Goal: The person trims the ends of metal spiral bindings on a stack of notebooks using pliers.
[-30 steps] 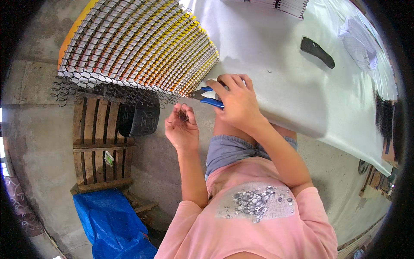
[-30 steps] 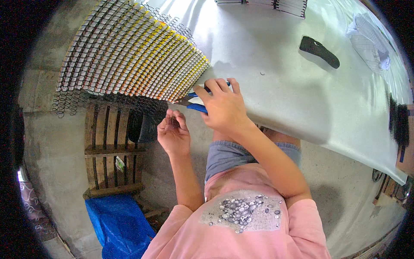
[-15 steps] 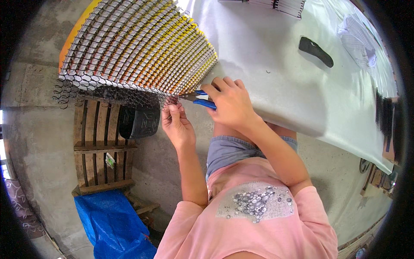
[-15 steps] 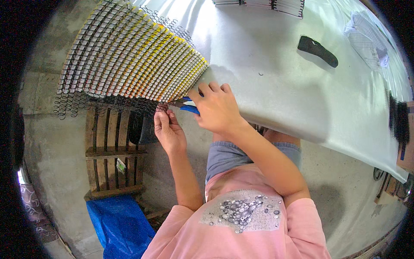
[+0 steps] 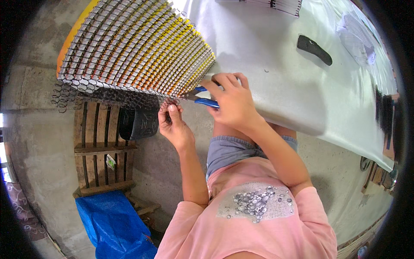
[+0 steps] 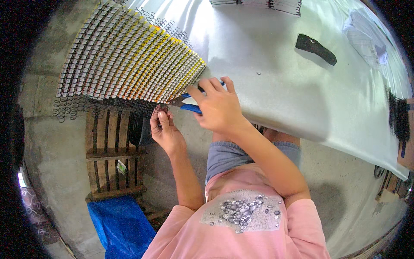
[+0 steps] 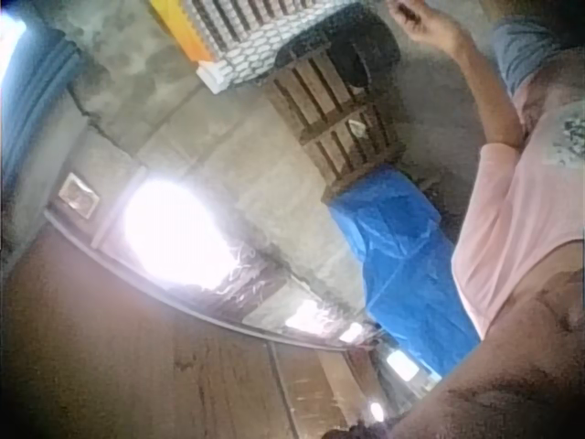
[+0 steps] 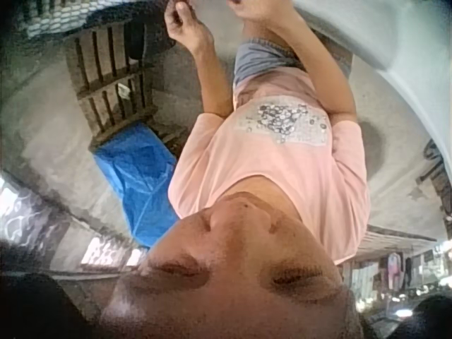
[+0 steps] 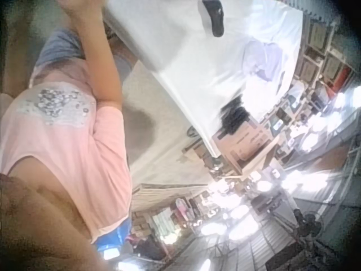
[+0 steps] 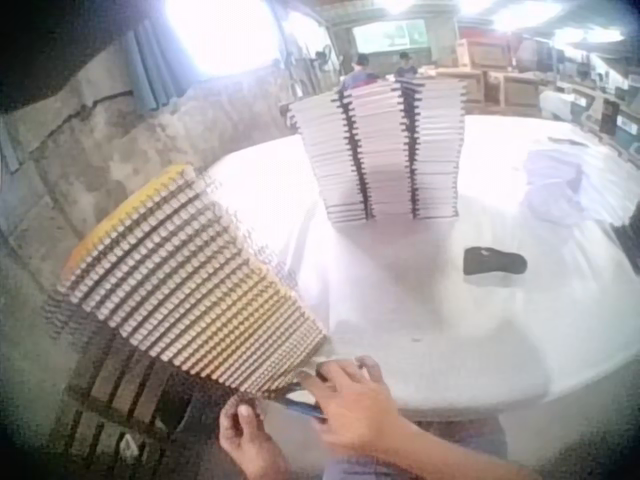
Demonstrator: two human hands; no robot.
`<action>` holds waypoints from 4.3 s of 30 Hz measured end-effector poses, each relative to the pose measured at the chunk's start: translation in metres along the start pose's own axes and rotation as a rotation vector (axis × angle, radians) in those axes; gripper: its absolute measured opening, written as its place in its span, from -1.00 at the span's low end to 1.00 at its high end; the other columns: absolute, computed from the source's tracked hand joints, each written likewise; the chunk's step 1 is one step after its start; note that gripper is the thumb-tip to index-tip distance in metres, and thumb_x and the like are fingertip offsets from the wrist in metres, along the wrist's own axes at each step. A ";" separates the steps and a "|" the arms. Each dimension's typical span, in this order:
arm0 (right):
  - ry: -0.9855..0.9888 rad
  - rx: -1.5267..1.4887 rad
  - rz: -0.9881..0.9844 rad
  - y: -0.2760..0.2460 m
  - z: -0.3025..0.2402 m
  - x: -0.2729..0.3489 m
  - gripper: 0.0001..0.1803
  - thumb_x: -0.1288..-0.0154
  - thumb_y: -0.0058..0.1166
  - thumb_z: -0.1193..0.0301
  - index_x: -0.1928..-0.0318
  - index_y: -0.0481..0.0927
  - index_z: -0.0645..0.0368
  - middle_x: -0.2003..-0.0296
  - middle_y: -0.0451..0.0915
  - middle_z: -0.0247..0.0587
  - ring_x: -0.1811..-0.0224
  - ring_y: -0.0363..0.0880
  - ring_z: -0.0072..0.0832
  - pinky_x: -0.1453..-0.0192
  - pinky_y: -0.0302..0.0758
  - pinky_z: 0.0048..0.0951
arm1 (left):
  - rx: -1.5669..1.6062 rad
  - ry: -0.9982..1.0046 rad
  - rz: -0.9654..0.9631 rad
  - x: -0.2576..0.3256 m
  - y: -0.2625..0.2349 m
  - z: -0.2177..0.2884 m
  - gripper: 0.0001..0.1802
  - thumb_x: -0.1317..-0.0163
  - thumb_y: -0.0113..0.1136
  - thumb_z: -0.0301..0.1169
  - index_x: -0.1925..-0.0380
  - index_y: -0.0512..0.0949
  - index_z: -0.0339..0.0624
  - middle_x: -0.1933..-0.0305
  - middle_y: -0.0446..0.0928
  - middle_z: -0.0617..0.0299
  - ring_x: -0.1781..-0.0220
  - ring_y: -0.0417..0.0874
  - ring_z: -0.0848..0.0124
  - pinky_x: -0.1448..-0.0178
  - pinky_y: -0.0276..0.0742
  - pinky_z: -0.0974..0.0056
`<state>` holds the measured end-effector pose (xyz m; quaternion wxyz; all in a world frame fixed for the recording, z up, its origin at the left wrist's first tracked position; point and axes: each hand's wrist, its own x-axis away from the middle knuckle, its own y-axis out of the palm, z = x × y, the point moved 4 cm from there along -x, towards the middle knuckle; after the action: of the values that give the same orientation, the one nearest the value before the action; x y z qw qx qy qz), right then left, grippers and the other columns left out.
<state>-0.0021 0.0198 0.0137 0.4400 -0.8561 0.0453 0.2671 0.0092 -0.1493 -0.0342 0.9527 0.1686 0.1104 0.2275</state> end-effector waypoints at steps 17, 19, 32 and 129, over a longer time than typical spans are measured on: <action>-0.043 0.052 -0.041 0.008 -0.009 -0.007 -0.50 0.16 0.25 0.29 0.08 0.52 -0.06 0.26 0.48 -0.33 0.19 0.47 -0.38 0.17 0.30 -0.22 | -0.075 0.016 -0.004 -0.001 -0.003 0.002 -0.81 -0.26 0.15 -0.41 0.21 0.46 -0.27 0.17 0.49 0.24 0.25 0.47 0.51 0.13 0.43 0.42; -0.026 0.033 -0.072 0.010 -0.007 -0.007 -0.51 0.16 0.25 0.29 0.09 0.52 -0.05 0.26 0.48 -0.33 0.19 0.48 -0.37 0.17 0.32 -0.22 | -0.062 0.018 -0.011 -0.001 -0.001 0.004 -0.81 -0.26 0.15 -0.41 0.21 0.45 -0.28 0.17 0.49 0.23 0.25 0.47 0.51 0.13 0.43 0.41; -0.016 0.025 0.026 -0.002 -0.007 -0.006 -0.43 0.20 0.28 0.28 0.04 0.50 -0.04 0.17 0.44 -0.29 0.04 0.42 -0.37 -0.03 0.23 -0.06 | -0.044 0.066 -0.099 0.006 0.011 0.013 -0.71 -0.35 0.00 -0.40 -0.02 0.37 -0.27 0.17 0.45 0.26 0.26 0.42 0.52 0.12 0.42 0.43; 0.089 -0.094 -0.135 -0.001 -0.030 -0.018 -0.54 0.17 0.29 0.32 0.14 0.52 -0.04 0.24 0.49 -0.27 0.17 0.51 -0.31 0.17 0.36 -0.14 | 0.130 -0.025 -0.055 -0.017 0.015 0.046 -0.82 -0.25 0.17 -0.37 0.27 0.43 -0.20 0.33 0.46 0.34 0.48 0.31 0.65 0.46 0.17 0.54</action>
<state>-0.0051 -0.0055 0.0373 0.4139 -0.8880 -0.0057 0.2002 0.0013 -0.1571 0.0164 0.9469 0.2300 0.1179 0.1913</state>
